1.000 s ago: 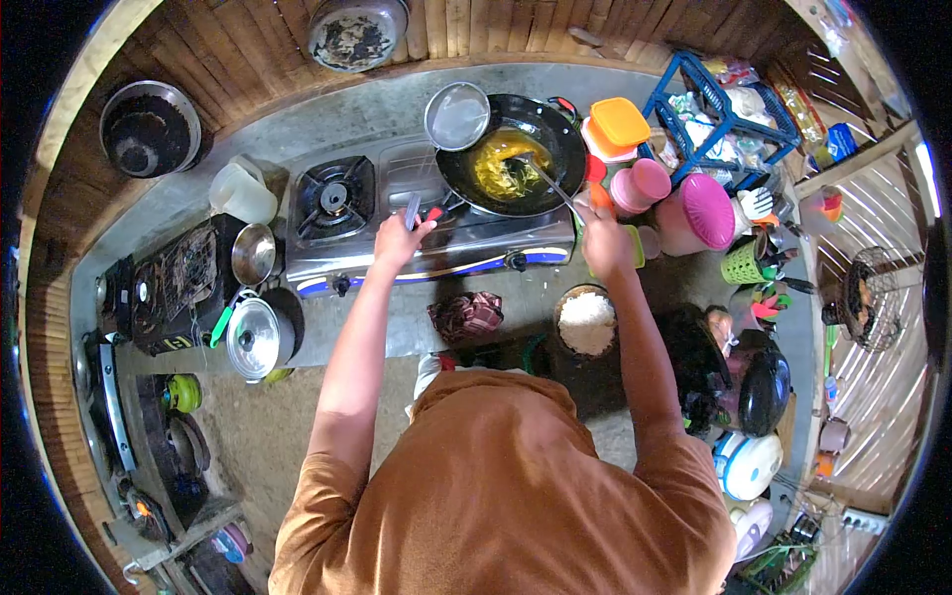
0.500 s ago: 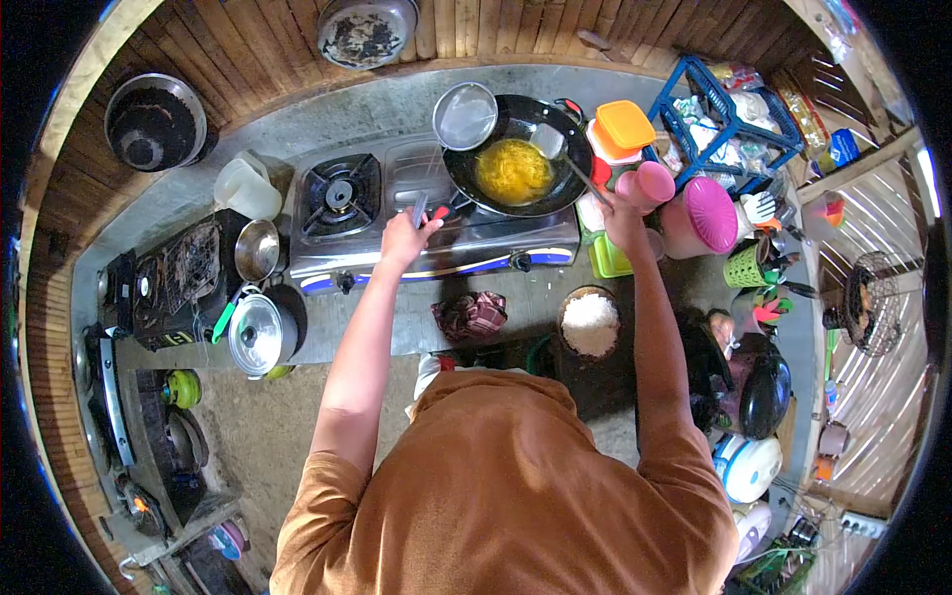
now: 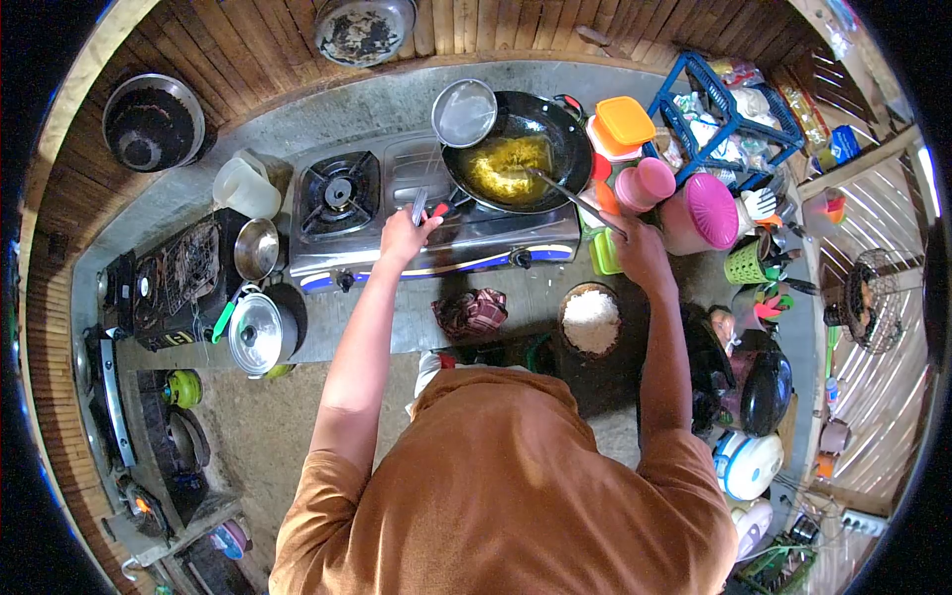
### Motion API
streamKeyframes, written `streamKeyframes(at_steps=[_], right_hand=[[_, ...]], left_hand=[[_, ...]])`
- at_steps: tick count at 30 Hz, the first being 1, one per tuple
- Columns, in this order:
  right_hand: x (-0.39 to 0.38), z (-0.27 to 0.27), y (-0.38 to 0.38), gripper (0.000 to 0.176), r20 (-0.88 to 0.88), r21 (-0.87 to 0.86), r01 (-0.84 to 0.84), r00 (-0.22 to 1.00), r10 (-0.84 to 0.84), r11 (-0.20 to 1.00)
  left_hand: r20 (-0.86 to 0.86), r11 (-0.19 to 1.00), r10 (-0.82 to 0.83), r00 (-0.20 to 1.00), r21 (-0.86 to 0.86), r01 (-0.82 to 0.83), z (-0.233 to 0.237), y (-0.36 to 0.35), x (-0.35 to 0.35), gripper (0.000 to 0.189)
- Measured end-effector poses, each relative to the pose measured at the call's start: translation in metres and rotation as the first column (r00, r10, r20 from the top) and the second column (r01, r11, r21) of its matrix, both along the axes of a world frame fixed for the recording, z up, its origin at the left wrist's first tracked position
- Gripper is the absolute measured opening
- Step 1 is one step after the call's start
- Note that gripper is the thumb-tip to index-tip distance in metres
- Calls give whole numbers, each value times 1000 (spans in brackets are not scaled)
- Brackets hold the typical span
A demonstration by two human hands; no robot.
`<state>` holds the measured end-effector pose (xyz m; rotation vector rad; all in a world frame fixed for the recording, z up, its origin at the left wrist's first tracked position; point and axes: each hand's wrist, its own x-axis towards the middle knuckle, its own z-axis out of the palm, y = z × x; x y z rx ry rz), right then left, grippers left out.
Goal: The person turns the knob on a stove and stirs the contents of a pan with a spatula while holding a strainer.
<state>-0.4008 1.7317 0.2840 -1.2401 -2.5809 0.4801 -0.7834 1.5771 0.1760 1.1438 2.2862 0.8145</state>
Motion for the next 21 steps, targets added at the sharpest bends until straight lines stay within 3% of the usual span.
streamKeyframes(at_steps=[3,7,9,14,17,19,21], right_hand=[[20,15,-11,41,2,127,-56,998,56,990],[18,40,-32,42,40,99,10,999,-14,995],[14,31,-33,42,99,70,15,995,-22,997],[-16,-16,-20,43,52,7,3,999,-4,1000],[-42,-37,-7,43,29,120,-10,1000,7,993],[-55,-50,9,41,-92,202,-9,995,28,979],[-61,-50,21,40,-134,189,10,991,16,982]], left_hand=[[-2,1000,-3,1000,4,3,-7,1,-3,44],[-18,1000,-5,1000,-2,5,-8,1,-2,44],[-21,1000,2,1000,-2,-2,-5,1,-1,42],[17,1000,19,1000,-3,-19,-3,1,0,40],[-6,1000,0,1000,2,0,-5,1,0,43],[22,999,31,999,-13,-31,5,-1,5,40],[25,999,33,999,-13,-32,3,0,5,40]])
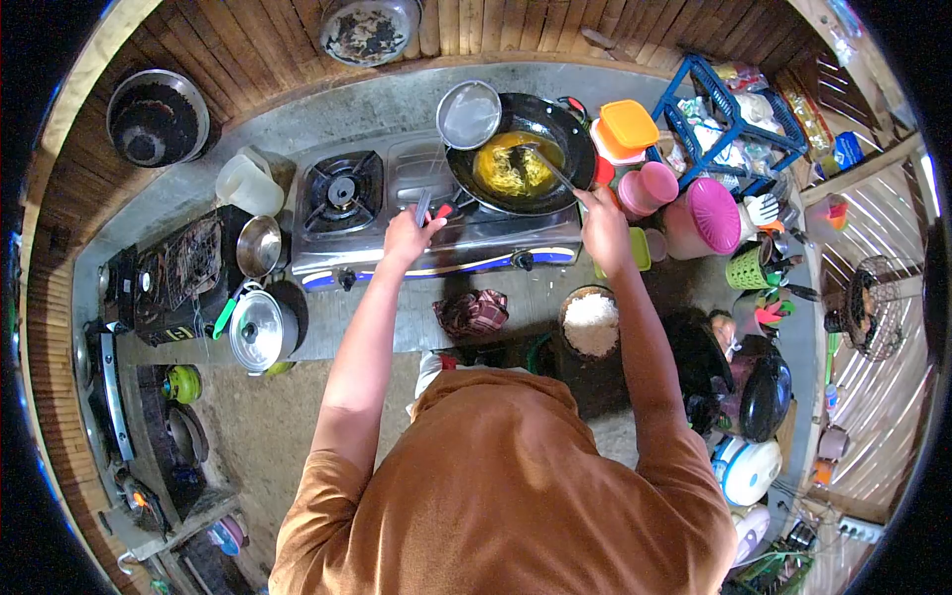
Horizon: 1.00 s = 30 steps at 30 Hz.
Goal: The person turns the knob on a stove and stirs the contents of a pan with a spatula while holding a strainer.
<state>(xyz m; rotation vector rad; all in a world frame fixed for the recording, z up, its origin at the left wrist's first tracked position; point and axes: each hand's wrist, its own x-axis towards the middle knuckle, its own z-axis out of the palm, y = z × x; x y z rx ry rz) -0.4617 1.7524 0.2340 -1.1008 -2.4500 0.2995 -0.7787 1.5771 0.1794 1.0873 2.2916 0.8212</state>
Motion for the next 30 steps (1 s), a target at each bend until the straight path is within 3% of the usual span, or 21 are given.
streamKeyframes(at_steps=[6,9,11,14,16,17,20,24,27,30], right_hand=[[12,-9,40,31,-199,80,20,980,-4,997],[24,-18,59,26,-106,26,100,990,-97,995],[29,-27,68,23,-102,79,96,991,-87,992],[32,-55,84,23,40,-26,7,999,-6,1000],[28,-74,85,27,-103,-238,-74,993,50,968],[27,-84,85,27,-104,-238,-71,993,48,969],[23,-84,77,34,-209,-593,-159,977,39,790],[30,-56,50,34,-154,-471,-204,977,147,858],[39,-26,38,36,-214,-335,-264,956,200,904],[48,-5,42,32,-45,-170,-145,989,139,975]], left_hand=[[-91,999,-42,995,15,44,-8,2,-4,44],[-45,1000,-21,999,5,21,-3,1,-2,41],[-11,1000,-6,1000,2,6,0,0,-1,39],[-12,1000,-12,1000,-20,12,-3,1,-2,40],[-16,1000,-7,1000,-9,7,-9,2,-4,40],[-16,1000,-10,1000,-9,9,-9,2,-4,40],[0,1000,-11,1000,-24,11,-3,1,-3,41],[-2,1000,-10,1000,-19,10,0,0,-1,41],[-7,1000,-9,1000,4,9,-2,0,-2,42],[-39,1000,-22,999,19,23,-5,0,-3,44]])
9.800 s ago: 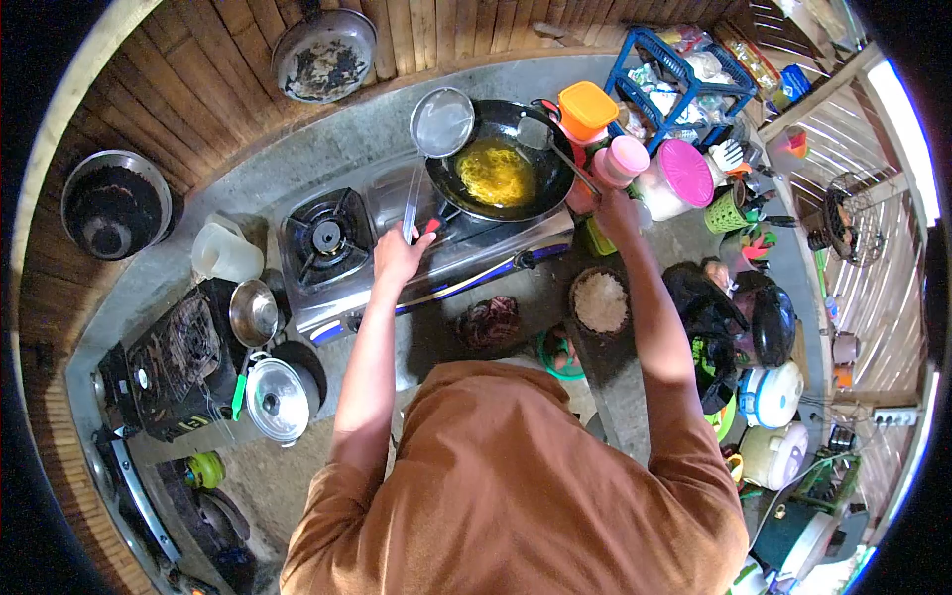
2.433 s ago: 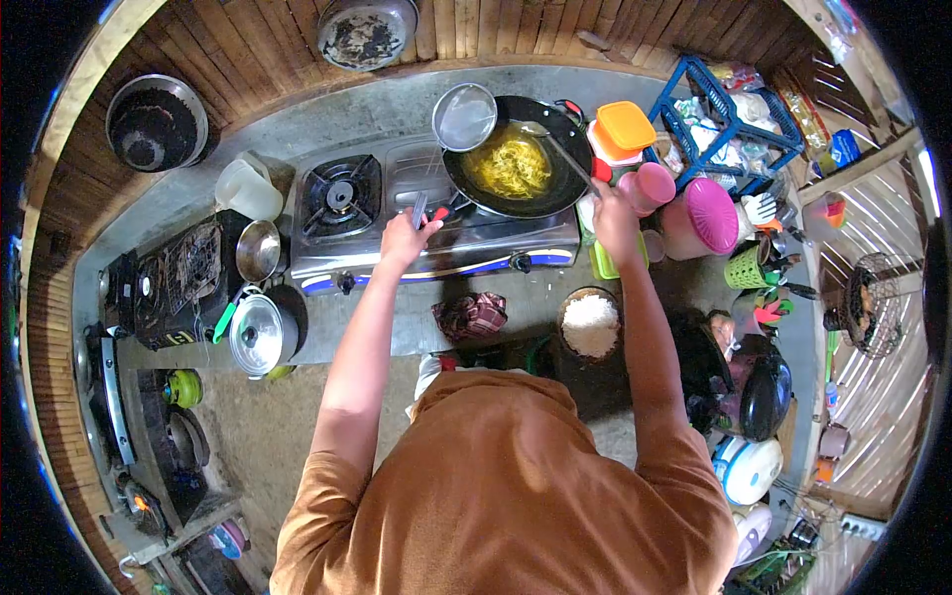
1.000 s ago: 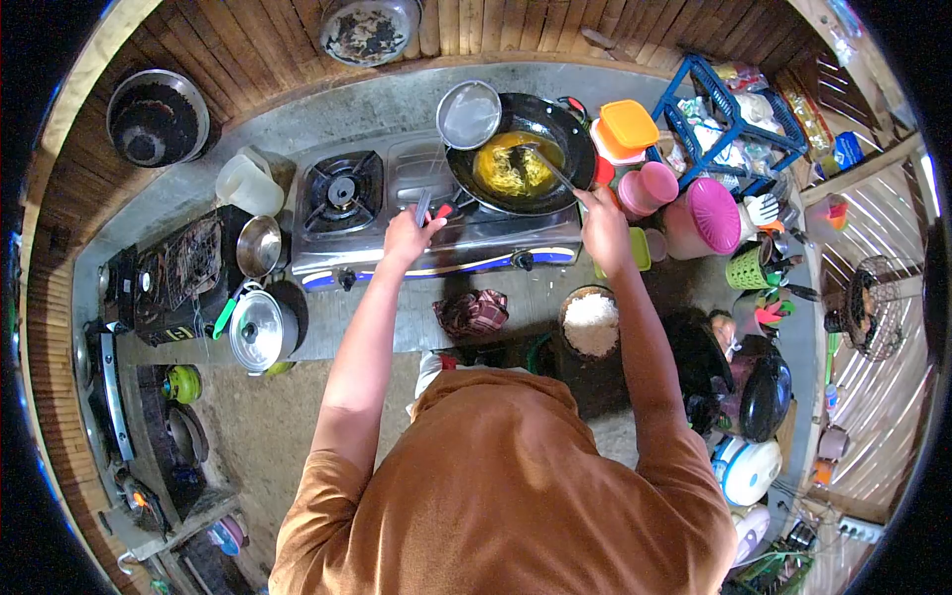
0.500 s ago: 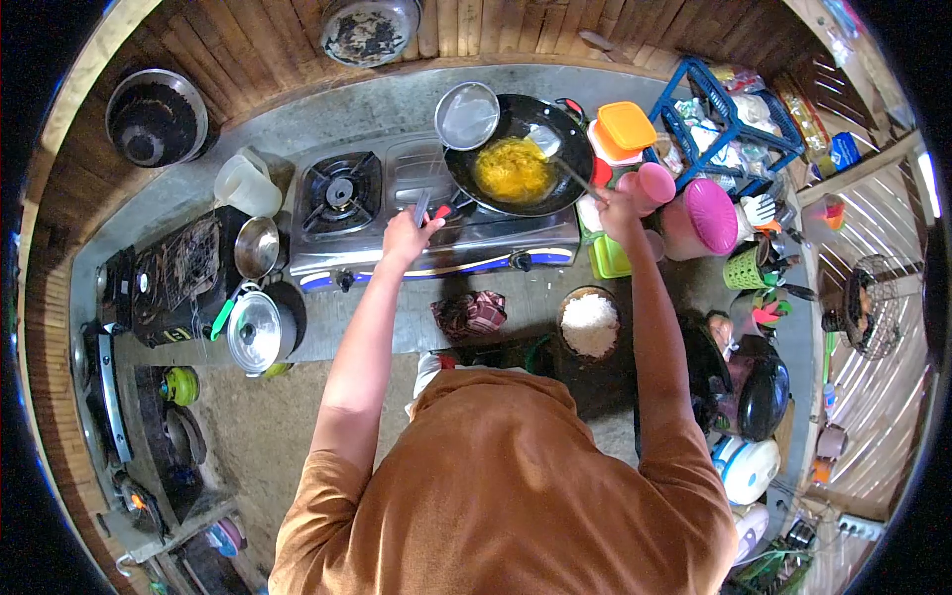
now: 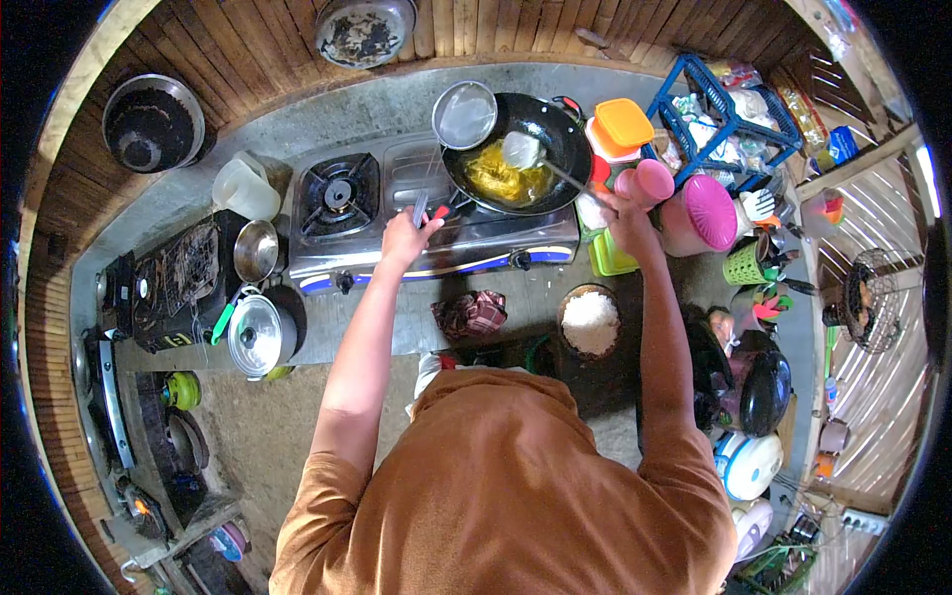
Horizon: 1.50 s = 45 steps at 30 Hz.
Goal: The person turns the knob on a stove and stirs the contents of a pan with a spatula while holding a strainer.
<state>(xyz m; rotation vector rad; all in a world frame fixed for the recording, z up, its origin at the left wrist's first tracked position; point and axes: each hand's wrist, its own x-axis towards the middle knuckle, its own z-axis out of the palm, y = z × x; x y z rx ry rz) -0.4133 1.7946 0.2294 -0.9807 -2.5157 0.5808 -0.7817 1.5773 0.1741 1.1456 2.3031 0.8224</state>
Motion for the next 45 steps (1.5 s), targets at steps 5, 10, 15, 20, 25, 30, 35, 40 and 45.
streamKeyframes(at_steps=[5,10,15,20,25,30,35,40,45], right_hand=[[-17,-16,35,27,84,127,123,987,-134,984],[-52,-32,55,34,173,-14,143,975,-138,990],[-62,-41,51,36,6,-215,-19,1000,20,977],[-30,-19,35,36,-42,-250,-142,990,135,958],[4,-7,39,30,108,29,4,994,-7,1000],[7,-9,43,28,82,71,173,981,-178,982],[12,-47,60,27,-5,252,29,1000,-29,967],[0,-37,31,31,35,-97,-25,999,29,995],[-10,-19,14,34,10,-251,-59,998,63,966]], left_hand=[[-55,1000,-17,998,2,17,-4,1,-3,44],[18,1000,7,1000,-19,-7,3,0,0,39],[18,1000,3,1000,-11,-3,3,0,0,39],[58,1000,18,998,18,-19,2,-1,0,39],[16,1000,20,1000,-2,-20,-1,1,-1,39],[38,999,15,999,-44,-14,6,0,1,39],[4,999,-10,1000,-45,10,2,2,-1,39],[38,1000,10,999,-29,-9,3,1,-1,39],[15,1000,8,1000,-23,-7,4,0,0,39]])
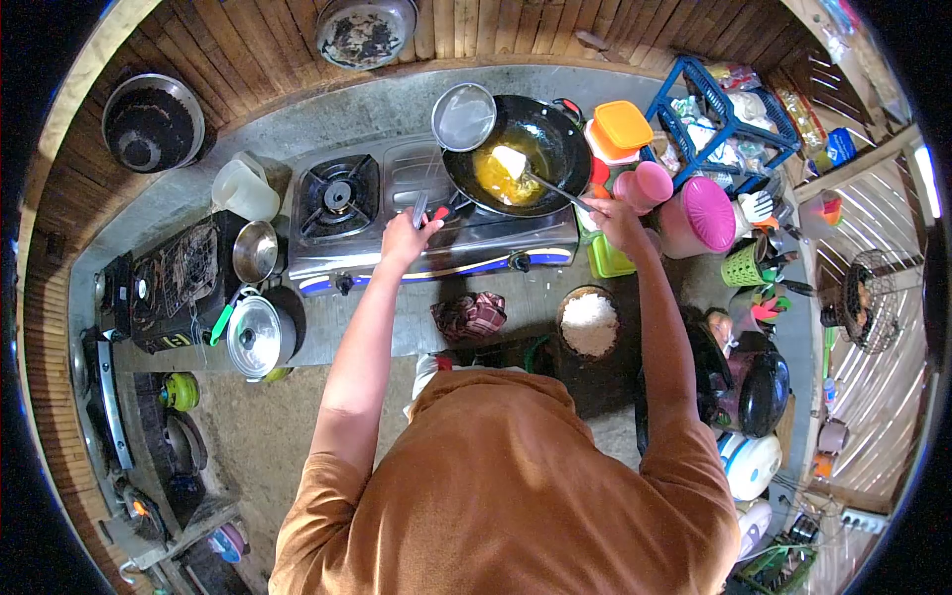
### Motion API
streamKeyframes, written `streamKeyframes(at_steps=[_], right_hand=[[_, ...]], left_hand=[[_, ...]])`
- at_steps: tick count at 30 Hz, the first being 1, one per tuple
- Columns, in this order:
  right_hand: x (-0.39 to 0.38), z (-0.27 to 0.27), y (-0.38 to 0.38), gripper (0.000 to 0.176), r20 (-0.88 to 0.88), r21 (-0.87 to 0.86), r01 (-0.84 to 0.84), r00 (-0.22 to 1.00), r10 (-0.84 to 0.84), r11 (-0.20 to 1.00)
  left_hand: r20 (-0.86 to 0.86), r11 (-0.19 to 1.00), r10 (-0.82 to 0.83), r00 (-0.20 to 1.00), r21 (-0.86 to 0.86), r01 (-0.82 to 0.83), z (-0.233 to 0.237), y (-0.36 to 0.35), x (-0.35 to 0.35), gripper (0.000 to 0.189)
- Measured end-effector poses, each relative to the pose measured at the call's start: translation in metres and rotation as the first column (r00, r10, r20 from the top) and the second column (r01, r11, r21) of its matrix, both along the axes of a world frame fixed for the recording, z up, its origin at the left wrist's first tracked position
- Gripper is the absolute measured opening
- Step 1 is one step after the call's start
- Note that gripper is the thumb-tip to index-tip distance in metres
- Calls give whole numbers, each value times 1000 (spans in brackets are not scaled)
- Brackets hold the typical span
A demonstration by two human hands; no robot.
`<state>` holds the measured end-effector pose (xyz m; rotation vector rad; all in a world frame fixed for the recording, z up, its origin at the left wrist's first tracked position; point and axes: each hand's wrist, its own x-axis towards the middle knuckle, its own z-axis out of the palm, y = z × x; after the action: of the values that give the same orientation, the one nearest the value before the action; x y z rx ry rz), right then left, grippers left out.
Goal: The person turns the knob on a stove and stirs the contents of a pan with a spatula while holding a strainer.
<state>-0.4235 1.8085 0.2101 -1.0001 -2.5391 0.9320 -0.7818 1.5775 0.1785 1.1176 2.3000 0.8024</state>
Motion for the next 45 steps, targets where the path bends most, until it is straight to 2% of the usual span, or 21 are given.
streamKeyframes(at_steps=[3,5,8,9,11,14,15,17,18,20,21,23,27,30,32,35,36,38,42,44,45], right_hand=[[-2,15,-8,34,-40,22,33,999,-32,999],[-1,22,-11,31,-40,287,125,992,-119,950],[7,13,3,27,20,410,165,982,-189,897],[7,20,0,27,20,410,164,982,-189,897],[10,35,-4,26,216,372,203,930,-297,906],[11,40,-10,24,354,340,233,866,-353,911],[16,26,-5,24,354,341,233,865,-354,911],[31,-14,9,22,162,565,-42,985,-61,824],[29,-10,6,22,163,565,-42,985,-61,824],[20,4,-6,25,141,288,-63,990,23,956],[18,1,-7,25,141,287,-63,990,22,956],[14,-6,-8,30,14,43,-28,1000,27,999],[-2,10,-13,34,-36,54,32,999,-30,998],[-12,-3,8,34,-89,187,125,990,-110,974],[-16,-5,17,34,-25,349,207,977,-211,914],[-27,-1,21,33,180,364,216,938,-295,906],[-27,-6,22,33,179,364,215,939,-295,906],[-29,-18,21,33,38,303,164,982,-184,939],[-35,-34,17,33,-53,117,122,992,-116,986],[-33,-21,5,33,-68,-228,118,988,-137,966],[-29,-21,3,33,-68,-228,120,988,-139,966]], left_hand=[[27,1000,5,1000,0,-5,2,0,0,39],[37,1000,3,999,2,-3,0,0,0,39],[11,1000,7,1000,-19,-7,-5,2,-2,39],[-6,1000,-6,1000,3,6,-7,2,-3,40],[-22,1000,-17,1000,25,18,-13,1,-6,42],[5,999,-22,1000,30,21,-13,1,-5,42],[-3,999,-19,1000,28,19,-13,2,-5,42],[-13,999,-17,1000,26,17,-13,3,-5,42],[-7,1000,-8,1000,21,9,-14,3,-4,42],[-2,1000,0,1000,14,0,-15,3,-4,41],[-13,1000,-3,1000,15,3,-17,4,-4,41],[-25,1000,-5,1000,17,5,-19,4,-3,41],[-42,1000,-7,999,17,8,-18,5,-2,43],[-62,999,-14,998,29,16,-17,4,-2,44],[-58,999,-14,998,35,16,-14,4,-1,44],[24,999,13,1000,-45,-12,-2,4,3,41],[18,999,7,1000,-37,-7,-3,4,3,40],[12,1000,4,1000,-31,-3,-4,3,2,40],[8,1000,1,1000,-15,-1,2,2,5,39],[11,1000,5,1000,-11,-5,1,2,5,38],[6,1000,10,1000,-10,-10,1,2,6,38]])
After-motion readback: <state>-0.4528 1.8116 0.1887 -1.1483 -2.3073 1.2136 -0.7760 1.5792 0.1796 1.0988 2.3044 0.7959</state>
